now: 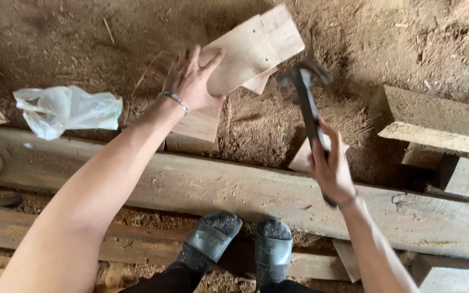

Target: The person assembles small wooden components by hand, aligning pieces and using a hammer to drive small nails into the joints.

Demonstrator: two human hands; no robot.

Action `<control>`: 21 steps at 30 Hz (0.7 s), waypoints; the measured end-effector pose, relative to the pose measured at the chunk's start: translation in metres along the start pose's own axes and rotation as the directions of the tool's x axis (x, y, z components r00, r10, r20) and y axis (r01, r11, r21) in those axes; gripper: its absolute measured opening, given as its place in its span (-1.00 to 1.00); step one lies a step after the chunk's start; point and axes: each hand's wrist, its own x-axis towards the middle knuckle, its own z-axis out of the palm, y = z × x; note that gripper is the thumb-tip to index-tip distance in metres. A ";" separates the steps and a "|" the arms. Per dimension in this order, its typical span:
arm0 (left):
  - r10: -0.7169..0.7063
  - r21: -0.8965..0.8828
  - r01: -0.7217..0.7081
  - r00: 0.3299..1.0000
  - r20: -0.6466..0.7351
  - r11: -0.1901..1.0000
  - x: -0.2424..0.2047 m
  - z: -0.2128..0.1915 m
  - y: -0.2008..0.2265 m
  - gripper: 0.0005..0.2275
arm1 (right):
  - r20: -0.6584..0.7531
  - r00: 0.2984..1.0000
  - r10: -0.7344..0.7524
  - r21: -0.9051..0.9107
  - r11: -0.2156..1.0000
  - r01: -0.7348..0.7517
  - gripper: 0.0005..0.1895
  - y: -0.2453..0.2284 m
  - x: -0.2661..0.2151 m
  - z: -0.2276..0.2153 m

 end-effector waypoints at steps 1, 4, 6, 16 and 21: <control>0.002 -0.024 -0.003 0.999 -0.046 1.000 0.001 -0.003 -0.004 0.13 | -0.012 0.991 0.133 0.039 0.990 -0.132 -0.53 0.004 -0.017 0.000; 0.131 -0.048 -0.156 0.931 -0.342 0.987 -0.001 -0.011 -0.011 0.02 | -0.053 0.959 0.279 0.177 0.948 -0.265 -0.48 0.023 -0.072 -0.003; 0.099 -0.294 -0.145 0.981 -0.167 0.945 -0.001 -0.025 -0.016 -0.14 | -0.110 0.955 0.277 0.121 0.957 -0.263 -0.46 0.039 -0.109 -0.003; 0.248 -0.614 -0.008 0.919 0.307 0.790 -0.029 -0.063 -0.051 -0.08 | -0.123 0.960 -0.252 -0.588 0.798 0.135 -0.43 0.112 -0.209 -0.005; 0.368 -0.782 -0.018 0.889 0.272 0.623 -0.034 -0.056 -0.053 -0.02 | 0.019 0.991 -0.131 -0.628 0.770 0.114 -0.43 0.093 -0.193 0.014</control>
